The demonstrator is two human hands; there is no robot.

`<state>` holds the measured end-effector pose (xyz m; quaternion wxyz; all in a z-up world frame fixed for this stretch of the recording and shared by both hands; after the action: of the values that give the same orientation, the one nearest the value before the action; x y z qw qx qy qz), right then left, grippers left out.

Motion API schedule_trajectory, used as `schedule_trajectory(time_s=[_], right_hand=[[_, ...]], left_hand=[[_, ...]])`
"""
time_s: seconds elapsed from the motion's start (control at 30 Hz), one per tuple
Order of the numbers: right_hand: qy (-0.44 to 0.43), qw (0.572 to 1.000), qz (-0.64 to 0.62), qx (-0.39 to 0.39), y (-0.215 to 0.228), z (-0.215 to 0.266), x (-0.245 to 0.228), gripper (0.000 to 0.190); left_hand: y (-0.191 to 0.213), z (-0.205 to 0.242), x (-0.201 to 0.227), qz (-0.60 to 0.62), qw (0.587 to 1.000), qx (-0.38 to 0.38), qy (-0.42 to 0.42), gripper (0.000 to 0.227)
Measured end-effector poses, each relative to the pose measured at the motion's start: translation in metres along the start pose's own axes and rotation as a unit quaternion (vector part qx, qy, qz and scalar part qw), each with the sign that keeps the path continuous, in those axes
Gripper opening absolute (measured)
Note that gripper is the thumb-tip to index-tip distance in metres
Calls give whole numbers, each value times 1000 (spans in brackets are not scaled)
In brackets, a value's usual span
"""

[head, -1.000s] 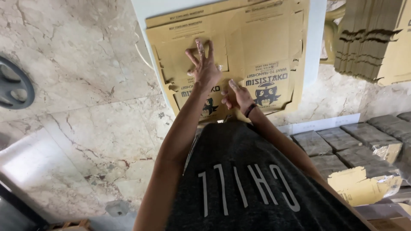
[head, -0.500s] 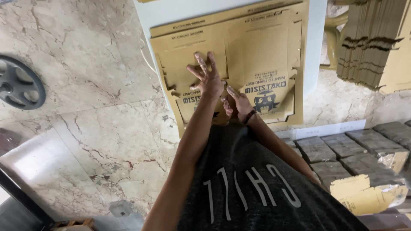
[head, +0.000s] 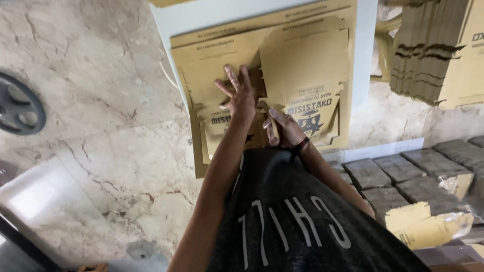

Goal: The person assembles flat cardboard boxes by folding and interlocking the flaps. They repeatedly pick up a flat piece, fold the sides, and secure the tabs to form a box, then place the finished box on a stack.

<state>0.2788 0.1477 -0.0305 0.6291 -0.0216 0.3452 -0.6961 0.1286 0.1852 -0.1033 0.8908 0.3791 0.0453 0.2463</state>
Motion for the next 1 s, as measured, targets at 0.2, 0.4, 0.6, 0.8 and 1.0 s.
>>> schedule_trajectory(time_s=[0.2, 0.4, 0.6, 0.8, 1.0], right_hand=[[182, 871, -32, -454, 61, -64, 63, 111], [29, 963, 237, -127, 71, -48, 62, 79], [-302, 901, 296, 98, 35, -8, 22, 102], [-229, 802, 550, -45, 157, -33, 75, 108], [-21, 846, 529, 63, 71, -32, -68, 55]], left_hand=[[-18, -10, -3, 36, 999, 22, -14, 110], [63, 66, 2, 90, 992, 20, -87, 80], [-48, 80, -29, 436, 897, -73, 16, 52], [-104, 48, 3, 574, 797, -153, 110, 79], [16, 114, 49, 674, 706, -188, 106, 94]])
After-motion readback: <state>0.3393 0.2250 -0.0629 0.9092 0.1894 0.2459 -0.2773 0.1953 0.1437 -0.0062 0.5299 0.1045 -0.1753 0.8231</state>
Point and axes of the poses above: each hand's wrist, its own z-axis away from the middle knuckle, its own y-axis out of the back of the hand, x = y × z, the point moved 7 cm from there along -z, towards the middle knuckle
